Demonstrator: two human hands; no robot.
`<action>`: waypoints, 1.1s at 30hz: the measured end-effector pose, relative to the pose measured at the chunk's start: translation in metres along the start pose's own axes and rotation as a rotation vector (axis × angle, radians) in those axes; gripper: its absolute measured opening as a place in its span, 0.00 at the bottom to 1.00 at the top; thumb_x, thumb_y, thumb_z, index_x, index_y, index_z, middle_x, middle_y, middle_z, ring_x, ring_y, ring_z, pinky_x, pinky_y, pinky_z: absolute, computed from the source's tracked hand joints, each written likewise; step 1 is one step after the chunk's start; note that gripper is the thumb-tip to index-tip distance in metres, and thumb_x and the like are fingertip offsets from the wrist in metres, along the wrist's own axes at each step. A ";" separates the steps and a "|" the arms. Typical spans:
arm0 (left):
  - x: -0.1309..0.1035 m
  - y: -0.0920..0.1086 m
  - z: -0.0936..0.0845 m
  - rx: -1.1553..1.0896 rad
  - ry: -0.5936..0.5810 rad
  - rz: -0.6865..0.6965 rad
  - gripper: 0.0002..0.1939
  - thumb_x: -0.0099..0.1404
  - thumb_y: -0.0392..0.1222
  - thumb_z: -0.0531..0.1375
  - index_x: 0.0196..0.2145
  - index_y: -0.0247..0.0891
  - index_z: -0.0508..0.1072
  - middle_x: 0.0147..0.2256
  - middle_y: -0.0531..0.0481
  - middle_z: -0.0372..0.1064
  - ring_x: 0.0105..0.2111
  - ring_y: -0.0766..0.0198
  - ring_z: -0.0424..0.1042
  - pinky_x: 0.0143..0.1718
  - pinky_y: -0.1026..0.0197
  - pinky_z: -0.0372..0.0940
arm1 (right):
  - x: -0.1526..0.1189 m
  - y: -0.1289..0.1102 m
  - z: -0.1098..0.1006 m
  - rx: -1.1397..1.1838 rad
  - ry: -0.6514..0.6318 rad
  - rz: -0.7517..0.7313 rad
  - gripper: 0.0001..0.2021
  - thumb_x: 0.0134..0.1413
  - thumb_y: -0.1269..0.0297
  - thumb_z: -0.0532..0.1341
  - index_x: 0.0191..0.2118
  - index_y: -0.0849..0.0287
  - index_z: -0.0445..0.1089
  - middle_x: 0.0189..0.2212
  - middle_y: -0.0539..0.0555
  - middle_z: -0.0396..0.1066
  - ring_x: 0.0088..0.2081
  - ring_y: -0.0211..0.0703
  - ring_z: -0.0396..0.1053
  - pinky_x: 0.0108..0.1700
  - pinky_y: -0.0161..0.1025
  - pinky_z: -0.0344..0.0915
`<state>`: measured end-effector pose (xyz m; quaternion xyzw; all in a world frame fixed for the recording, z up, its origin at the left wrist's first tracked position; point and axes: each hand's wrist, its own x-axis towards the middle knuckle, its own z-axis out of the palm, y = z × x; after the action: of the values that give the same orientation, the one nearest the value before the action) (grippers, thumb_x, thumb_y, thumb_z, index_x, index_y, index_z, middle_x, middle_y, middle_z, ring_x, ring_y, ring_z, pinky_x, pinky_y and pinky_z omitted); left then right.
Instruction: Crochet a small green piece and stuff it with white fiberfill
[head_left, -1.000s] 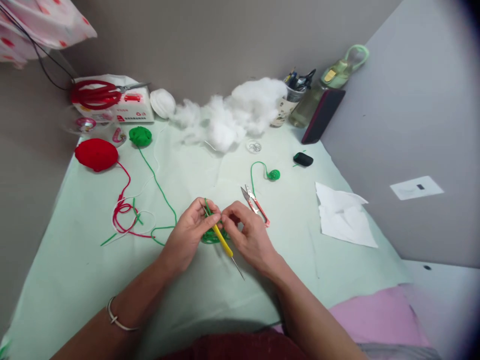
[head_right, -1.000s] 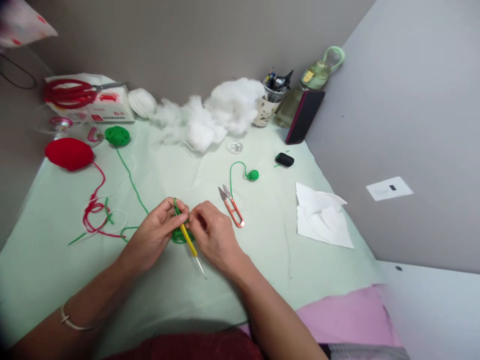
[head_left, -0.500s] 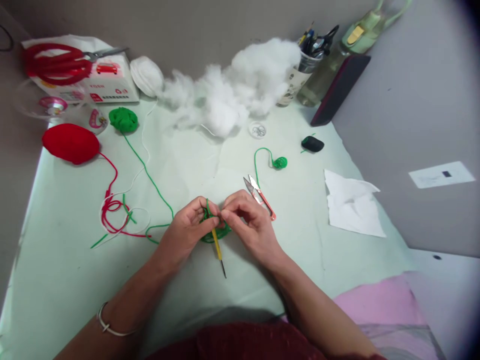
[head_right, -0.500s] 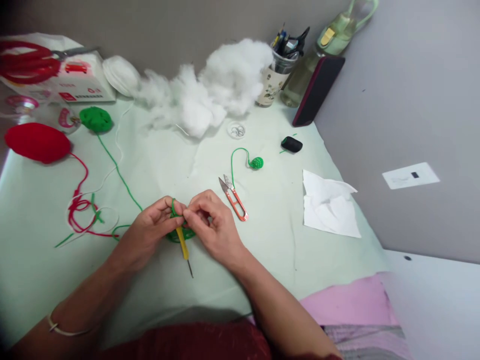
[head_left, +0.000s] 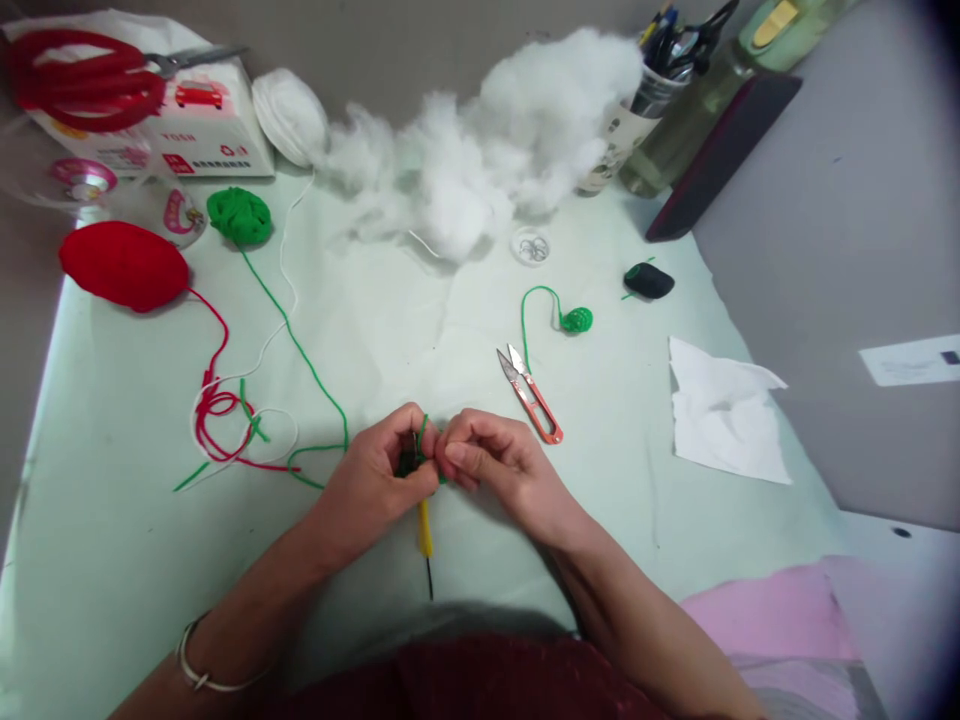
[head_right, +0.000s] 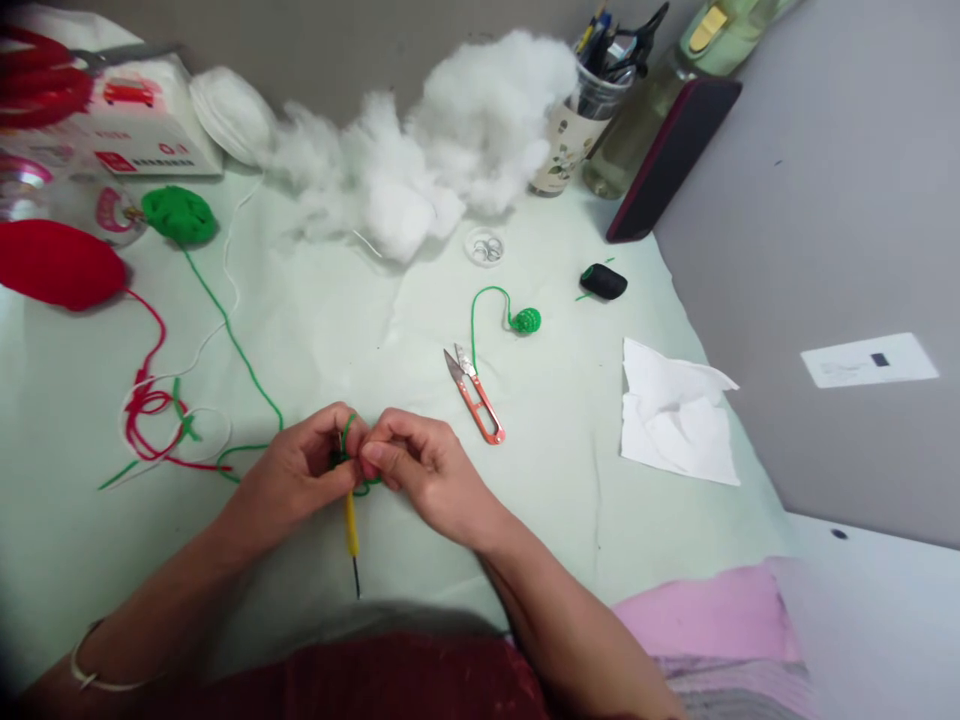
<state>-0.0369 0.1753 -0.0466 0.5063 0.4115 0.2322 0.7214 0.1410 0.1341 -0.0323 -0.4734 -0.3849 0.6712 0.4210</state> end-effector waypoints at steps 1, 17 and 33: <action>0.000 0.000 0.000 0.009 -0.006 -0.006 0.09 0.60 0.33 0.63 0.28 0.41 0.65 0.27 0.57 0.65 0.28 0.66 0.63 0.30 0.63 0.58 | -0.001 -0.001 -0.001 -0.006 -0.005 0.013 0.18 0.63 0.50 0.67 0.28 0.58 0.69 0.23 0.46 0.63 0.27 0.36 0.57 0.32 0.38 0.53; 0.005 -0.002 -0.003 -0.367 0.012 -0.009 0.08 0.67 0.38 0.68 0.41 0.41 0.72 0.37 0.53 0.79 0.36 0.62 0.81 0.44 0.58 0.75 | 0.009 0.006 0.001 0.319 0.173 0.023 0.12 0.58 0.56 0.71 0.30 0.58 0.75 0.35 0.51 0.74 0.26 0.32 0.62 0.32 0.36 0.65; 0.006 -0.002 -0.001 -0.352 0.045 0.030 0.05 0.65 0.36 0.70 0.38 0.40 0.77 0.34 0.54 0.78 0.35 0.66 0.78 0.40 0.64 0.72 | 0.007 0.008 0.004 0.255 0.216 -0.050 0.10 0.59 0.60 0.71 0.30 0.57 0.76 0.33 0.50 0.74 0.26 0.33 0.66 0.33 0.36 0.67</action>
<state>-0.0346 0.1797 -0.0508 0.3729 0.3731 0.3225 0.7859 0.1343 0.1373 -0.0410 -0.4757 -0.2608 0.6493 0.5331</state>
